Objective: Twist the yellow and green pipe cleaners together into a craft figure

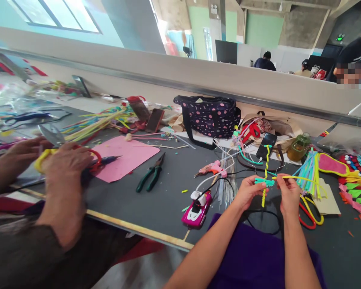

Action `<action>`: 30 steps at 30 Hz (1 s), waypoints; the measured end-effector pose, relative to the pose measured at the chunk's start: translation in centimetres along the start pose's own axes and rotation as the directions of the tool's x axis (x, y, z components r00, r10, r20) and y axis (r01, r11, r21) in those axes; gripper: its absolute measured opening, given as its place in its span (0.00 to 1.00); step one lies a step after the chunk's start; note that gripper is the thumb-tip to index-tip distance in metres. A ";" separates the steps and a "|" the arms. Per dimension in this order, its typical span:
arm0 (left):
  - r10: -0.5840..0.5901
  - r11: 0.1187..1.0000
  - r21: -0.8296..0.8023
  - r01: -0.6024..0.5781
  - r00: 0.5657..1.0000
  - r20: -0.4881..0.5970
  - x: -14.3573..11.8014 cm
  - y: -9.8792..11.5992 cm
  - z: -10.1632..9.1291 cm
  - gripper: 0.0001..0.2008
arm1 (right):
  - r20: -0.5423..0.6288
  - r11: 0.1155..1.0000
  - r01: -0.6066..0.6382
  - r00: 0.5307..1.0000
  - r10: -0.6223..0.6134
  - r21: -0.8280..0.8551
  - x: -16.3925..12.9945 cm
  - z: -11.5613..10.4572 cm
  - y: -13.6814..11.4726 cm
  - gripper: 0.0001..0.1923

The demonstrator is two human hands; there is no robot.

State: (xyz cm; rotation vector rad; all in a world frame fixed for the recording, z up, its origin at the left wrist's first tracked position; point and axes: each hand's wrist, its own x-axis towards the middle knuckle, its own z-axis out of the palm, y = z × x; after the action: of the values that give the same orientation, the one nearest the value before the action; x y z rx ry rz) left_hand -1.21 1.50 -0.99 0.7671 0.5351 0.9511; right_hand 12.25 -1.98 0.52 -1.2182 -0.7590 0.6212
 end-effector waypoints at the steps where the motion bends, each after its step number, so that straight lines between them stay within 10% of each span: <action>1: -0.002 1.000 0.009 0.002 1.000 0.005 0.0 0.0 0.1 0.16 | 0.005 1.000 0.000 1.000 0.000 -0.011 0.0 0.0 0.1 0.17; 30: 0.118 0.992 0.061 -0.111 0.987 -0.109 0.1 -0.4 0.3 0.19 | 0.040 1.000 -0.001 0.999 0.000 0.027 -0.5 0.2 -1.0 0.15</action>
State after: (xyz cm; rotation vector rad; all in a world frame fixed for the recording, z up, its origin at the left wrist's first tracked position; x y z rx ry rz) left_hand -0.75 1.34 -1.17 0.8035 0.6228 1.0946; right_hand 11.81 -2.43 1.42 -1.1843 -0.7817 0.6562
